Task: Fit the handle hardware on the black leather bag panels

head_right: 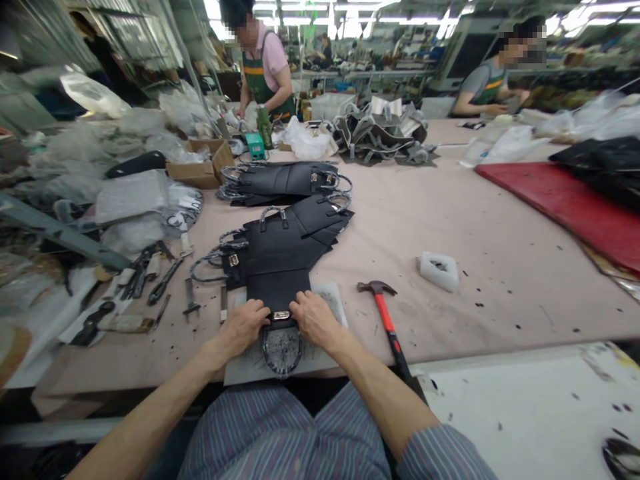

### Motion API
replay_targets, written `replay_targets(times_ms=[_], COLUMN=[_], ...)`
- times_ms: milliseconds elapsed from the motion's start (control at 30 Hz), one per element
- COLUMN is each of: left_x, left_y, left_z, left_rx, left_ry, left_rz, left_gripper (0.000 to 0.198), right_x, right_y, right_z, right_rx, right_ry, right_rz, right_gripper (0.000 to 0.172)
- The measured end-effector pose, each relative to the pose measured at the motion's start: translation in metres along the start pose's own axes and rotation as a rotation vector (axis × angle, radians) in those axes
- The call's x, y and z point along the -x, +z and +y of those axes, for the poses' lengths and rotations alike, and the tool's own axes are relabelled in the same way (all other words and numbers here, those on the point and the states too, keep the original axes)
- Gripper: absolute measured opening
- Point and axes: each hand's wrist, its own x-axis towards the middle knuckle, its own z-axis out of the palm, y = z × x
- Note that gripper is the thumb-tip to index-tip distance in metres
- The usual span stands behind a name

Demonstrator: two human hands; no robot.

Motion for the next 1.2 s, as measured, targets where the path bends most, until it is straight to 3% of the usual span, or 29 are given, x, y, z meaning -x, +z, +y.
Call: replay_targets(times_ms=[200, 500, 667, 767, 900, 1033, 1200], left_x=[0.004, 0.028, 0.032, 0.031, 0.031, 0.032, 0.033], left_y=[0.004, 0.026, 0.028, 0.026, 0.024, 0.024, 0.027], left_z=[-0.007, -0.033, -0.050, -0.055, -0.058, -0.056, -0.041], left_rx=[-0.166, 0.201, 0.304, 0.364, 0.485, 0.498, 0.419], left_ry=[0.175, 0.226, 0.381, 0.367, 0.301, 0.280, 0.200], left_rz=[-0.031, 0.297, 0.304, 0.248, 0.174, 0.193, 0.230], left_gripper=[0.021, 0.037, 0.047, 0.049, 0.049, 0.049, 0.042], right_x=[-0.005, 0.001, 0.015, 0.015, 0.009, 0.006, 0.013], right_y=[-0.003, -0.008, -0.011, -0.007, -0.002, -0.005, -0.004], right_z=[-0.001, 0.010, 0.024, 0.027, 0.035, 0.039, 0.025], right_rx=[0.060, 0.016, -0.029, -0.086, -0.154, -0.191, -0.159], right_ry=[-0.172, -0.164, -0.295, -0.382, -0.369, -0.390, -0.329], right_rz=[-0.062, -0.073, -0.095, -0.092, -0.087, -0.097, -0.091], right_gripper=[0.018, 0.021, 0.020, 0.020, 0.027, 0.030, 0.027])
